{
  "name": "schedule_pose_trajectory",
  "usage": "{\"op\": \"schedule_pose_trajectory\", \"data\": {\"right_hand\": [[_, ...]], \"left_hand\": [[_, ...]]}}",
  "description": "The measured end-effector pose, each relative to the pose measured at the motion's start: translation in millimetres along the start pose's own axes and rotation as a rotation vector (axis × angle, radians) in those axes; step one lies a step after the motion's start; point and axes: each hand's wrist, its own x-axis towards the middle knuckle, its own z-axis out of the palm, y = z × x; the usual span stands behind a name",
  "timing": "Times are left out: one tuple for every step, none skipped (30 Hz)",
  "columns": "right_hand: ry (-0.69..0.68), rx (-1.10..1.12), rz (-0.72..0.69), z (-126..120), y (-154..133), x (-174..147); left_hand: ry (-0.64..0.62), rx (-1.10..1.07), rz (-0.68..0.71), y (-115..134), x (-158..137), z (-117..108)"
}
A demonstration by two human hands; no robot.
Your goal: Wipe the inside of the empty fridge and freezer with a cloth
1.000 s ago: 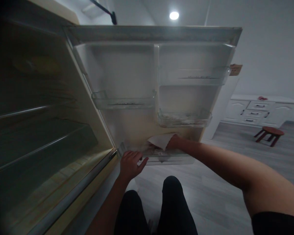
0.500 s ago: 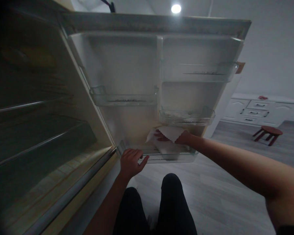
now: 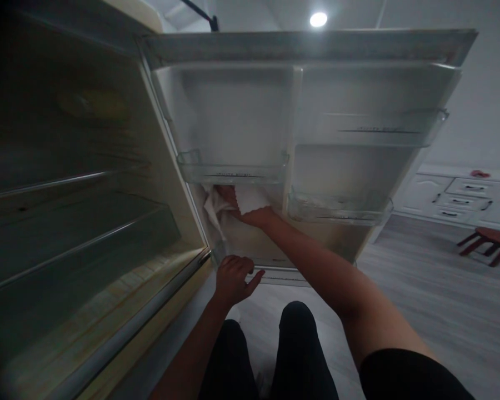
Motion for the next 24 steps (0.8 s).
{"op": "schedule_pose_trajectory", "data": {"right_hand": [[0.004, -0.01, 0.036, -5, 1, -4], [0.007, -0.022, 0.054, -8, 1, -10], [0.012, -0.035, 0.056, -8, 1, -18], [0.01, -0.042, 0.044, -6, 2, -26], [-0.005, -0.035, 0.022, -2, 3, -36], [-0.045, -0.009, -0.016, 4, 4, -47], [-0.102, 0.038, -0.067, 12, 7, -59], [-0.168, 0.1, -0.128, 19, 11, -72], [-0.222, 0.168, -0.192, 26, 15, -85], [-0.254, 0.235, -0.244, 32, 18, -98], [-0.261, 0.299, -0.284, 36, 21, -110], [-0.25, 0.361, -0.314, 38, 22, -121], [-0.232, 0.417, -0.327, 40, 22, -129], [-0.226, 0.47, -0.322, 40, 19, -135], [-0.241, 0.52, -0.292, 41, 14, -137], [-0.281, 0.565, -0.236, 43, 8, -136], [-0.342, 0.605, -0.159, 46, 0, -131], [-0.41, 0.64, -0.082, 51, -8, -122], [-0.479, 0.673, -0.032, 56, -16, -111], [-0.537, 0.699, -0.02, 63, -25, -99], [-0.576, 0.714, -0.037, 71, -33, -85], [-0.598, 0.722, -0.075, 78, -40, -72], [-0.596, 0.717, -0.119, 84, -46, -61], [-0.581, 0.701, -0.152, 89, -51, -52]], "left_hand": [[-0.002, -0.002, 0.005, -1, -1, -2], [-0.002, -0.006, 0.01, -2, -2, -3], [-0.002, -0.011, 0.014, -3, -4, -4], [-0.005, -0.017, 0.015, -3, -5, -5], [-0.01, -0.023, 0.016, -4, -6, -5], [-0.019, -0.026, 0.015, -4, -6, -5], [-0.027, -0.026, 0.014, -4, -7, -5], [-0.033, -0.024, 0.014, -5, -7, -4], [-0.034, -0.02, 0.013, -5, -7, -4], [-0.029, -0.018, 0.013, -5, -7, -4], [-0.018, -0.021, 0.015, -5, -8, -4], [-0.005, -0.029, 0.018, -5, -8, -5], [0.012, -0.037, 0.014, -4, -9, -6], [0.032, -0.043, 0.005, -4, -11, -7], [0.058, -0.045, -0.01, -4, -14, -9], [0.09, -0.043, -0.031, -3, -17, -10], [0.125, -0.038, -0.051, -2, -22, -12], [0.161, -0.028, -0.069, -2, -26, -13], [0.194, -0.018, -0.084, -2, -31, -14], [0.219, -0.007, -0.1, -2, -36, -15], [0.236, 0.008, -0.126, -3, -41, -16], [0.243, 0.024, -0.159, -5, -45, -16], [0.239, 0.037, -0.199, -7, -49, -16], [0.226, 0.043, -0.239, -11, -52, -16]]}}
